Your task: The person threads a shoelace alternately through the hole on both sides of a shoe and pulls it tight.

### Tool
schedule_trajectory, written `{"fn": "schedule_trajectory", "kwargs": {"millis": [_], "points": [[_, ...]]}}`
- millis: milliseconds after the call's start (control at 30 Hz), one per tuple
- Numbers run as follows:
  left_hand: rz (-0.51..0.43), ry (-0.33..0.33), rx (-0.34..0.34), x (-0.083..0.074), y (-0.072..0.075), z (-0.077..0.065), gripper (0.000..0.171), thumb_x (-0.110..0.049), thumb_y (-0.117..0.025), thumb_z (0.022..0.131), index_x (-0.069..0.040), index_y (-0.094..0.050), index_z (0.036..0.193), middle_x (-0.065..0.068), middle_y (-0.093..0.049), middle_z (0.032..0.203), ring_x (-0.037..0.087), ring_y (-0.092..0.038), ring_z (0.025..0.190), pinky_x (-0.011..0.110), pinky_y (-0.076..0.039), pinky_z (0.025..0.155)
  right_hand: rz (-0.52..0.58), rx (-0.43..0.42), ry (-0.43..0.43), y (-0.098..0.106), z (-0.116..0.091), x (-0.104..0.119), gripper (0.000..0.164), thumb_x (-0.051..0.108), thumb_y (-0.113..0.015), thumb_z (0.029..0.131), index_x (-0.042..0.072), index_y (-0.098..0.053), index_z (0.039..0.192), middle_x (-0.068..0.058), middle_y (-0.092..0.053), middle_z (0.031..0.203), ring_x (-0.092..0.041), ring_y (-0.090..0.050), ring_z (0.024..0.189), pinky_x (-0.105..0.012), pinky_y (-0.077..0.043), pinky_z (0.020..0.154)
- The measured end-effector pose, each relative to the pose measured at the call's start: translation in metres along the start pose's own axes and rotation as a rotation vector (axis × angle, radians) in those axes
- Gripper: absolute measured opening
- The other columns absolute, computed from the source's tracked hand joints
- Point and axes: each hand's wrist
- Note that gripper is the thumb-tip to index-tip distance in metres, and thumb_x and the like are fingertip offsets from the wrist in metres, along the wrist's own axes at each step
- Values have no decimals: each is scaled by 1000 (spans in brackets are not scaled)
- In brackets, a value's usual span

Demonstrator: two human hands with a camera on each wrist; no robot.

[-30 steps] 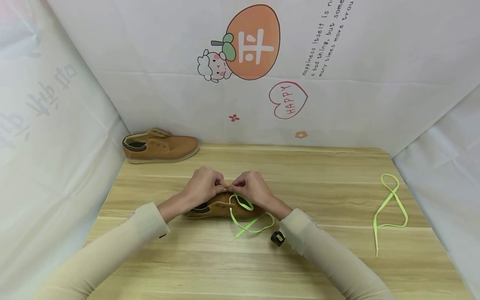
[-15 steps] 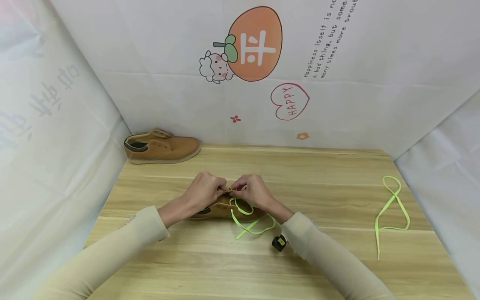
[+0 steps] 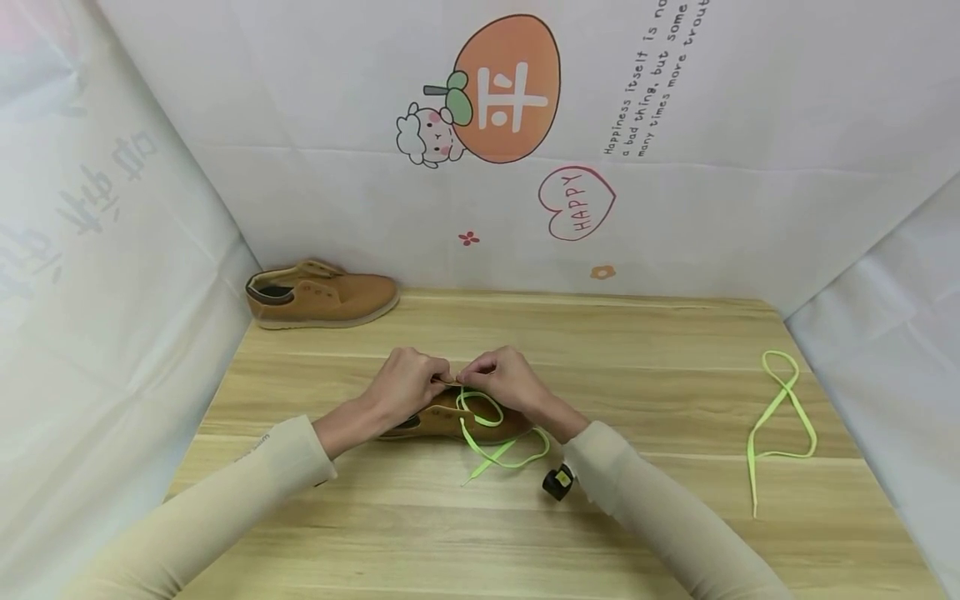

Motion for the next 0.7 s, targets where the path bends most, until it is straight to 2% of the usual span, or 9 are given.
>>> {"fn": "schedule_trajectory", "kwargs": {"millis": [167,400,533,700], "points": [[-26,21,-12,0,0,0,13,-1,-79,93,-10,-81,85,1,-80,84,2,-60,60,19,-54,60,139,-49,-89,-1,2,2,18,10,-66,105,-3,-78,105,-13,-77,105,-18,-71,92,-28,-59,79],[-28,52,-18,1,-1,1,9,-8,-85,90,-11,-80,83,1,-80,82,11,-73,68,25,-60,64,400,-100,-54,15,7,10,22,3,-55,109,-17,-63,114,-27,-76,108,-20,-75,88,-38,-63,86],[-42,72,-16,1,-1,1,8,-9,-86,89,-11,-81,84,1,-80,83,15,-76,73,30,-62,69,488,-153,-60,30,9,16,22,3,-54,109,-17,-60,116,-25,-77,105,-17,-76,85,-35,-64,84],[-66,88,5,1,0,1,5,-11,-84,91,-12,-82,86,1,-80,84,14,-76,74,30,-62,69,536,-202,-60,49,10,21,18,3,-55,109,-13,-60,114,-13,-79,95,-15,-77,82,-30,-63,80]]}}
Point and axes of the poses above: each hand's wrist, its own z-axis towards the middle knuckle, its own y-axis out of the back of the hand, x = y × z
